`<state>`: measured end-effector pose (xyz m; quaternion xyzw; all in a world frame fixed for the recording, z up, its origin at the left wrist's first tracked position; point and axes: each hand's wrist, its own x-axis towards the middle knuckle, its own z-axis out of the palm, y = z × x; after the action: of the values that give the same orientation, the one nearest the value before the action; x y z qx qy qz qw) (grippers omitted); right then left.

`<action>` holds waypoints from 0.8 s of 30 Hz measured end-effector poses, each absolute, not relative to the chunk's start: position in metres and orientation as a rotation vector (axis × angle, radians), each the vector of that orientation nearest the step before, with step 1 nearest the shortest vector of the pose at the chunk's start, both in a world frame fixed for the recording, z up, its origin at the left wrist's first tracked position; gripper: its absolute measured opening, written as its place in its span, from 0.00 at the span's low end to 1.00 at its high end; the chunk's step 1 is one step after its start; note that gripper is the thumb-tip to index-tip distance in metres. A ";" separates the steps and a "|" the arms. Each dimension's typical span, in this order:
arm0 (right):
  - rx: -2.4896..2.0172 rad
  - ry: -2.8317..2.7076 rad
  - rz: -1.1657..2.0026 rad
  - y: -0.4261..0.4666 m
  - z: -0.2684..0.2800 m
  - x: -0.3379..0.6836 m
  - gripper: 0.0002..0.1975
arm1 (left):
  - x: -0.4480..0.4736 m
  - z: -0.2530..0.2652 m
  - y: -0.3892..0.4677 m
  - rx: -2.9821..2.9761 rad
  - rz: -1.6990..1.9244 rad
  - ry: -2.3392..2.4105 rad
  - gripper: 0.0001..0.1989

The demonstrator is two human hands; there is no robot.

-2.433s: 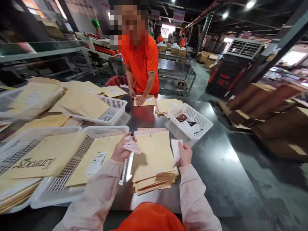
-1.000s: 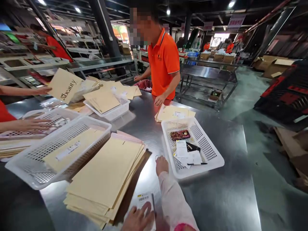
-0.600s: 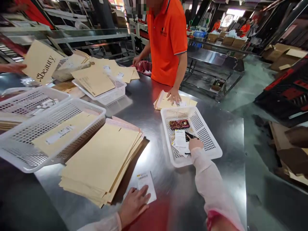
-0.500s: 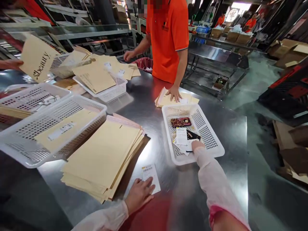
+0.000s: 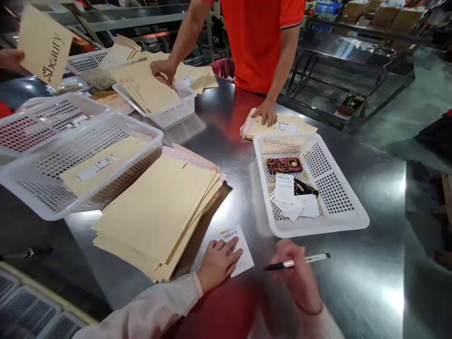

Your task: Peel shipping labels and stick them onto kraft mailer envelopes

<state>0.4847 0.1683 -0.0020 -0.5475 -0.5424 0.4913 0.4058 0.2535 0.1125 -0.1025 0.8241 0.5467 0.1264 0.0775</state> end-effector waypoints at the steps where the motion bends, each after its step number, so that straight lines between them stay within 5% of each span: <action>1: -1.382 -1.301 1.422 0.157 -0.019 0.474 0.37 | 0.252 -0.104 0.113 2.477 0.375 1.615 0.16; 6: -1.541 -1.109 1.613 0.159 -0.081 0.437 0.37 | 0.246 -0.114 0.115 2.531 0.497 1.555 0.14; 14: -1.610 -1.406 1.013 0.176 -0.106 0.403 0.20 | 0.243 -0.115 0.117 2.558 0.546 1.534 0.15; 24: -1.354 -1.767 0.431 0.179 -0.111 0.398 0.25 | 0.241 -0.114 0.116 2.527 0.584 1.539 0.14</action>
<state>0.3984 0.1791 -0.1111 -0.5411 -0.7060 0.1722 0.4232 0.2414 0.1160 -0.1141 0.8362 0.5093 0.1932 0.0628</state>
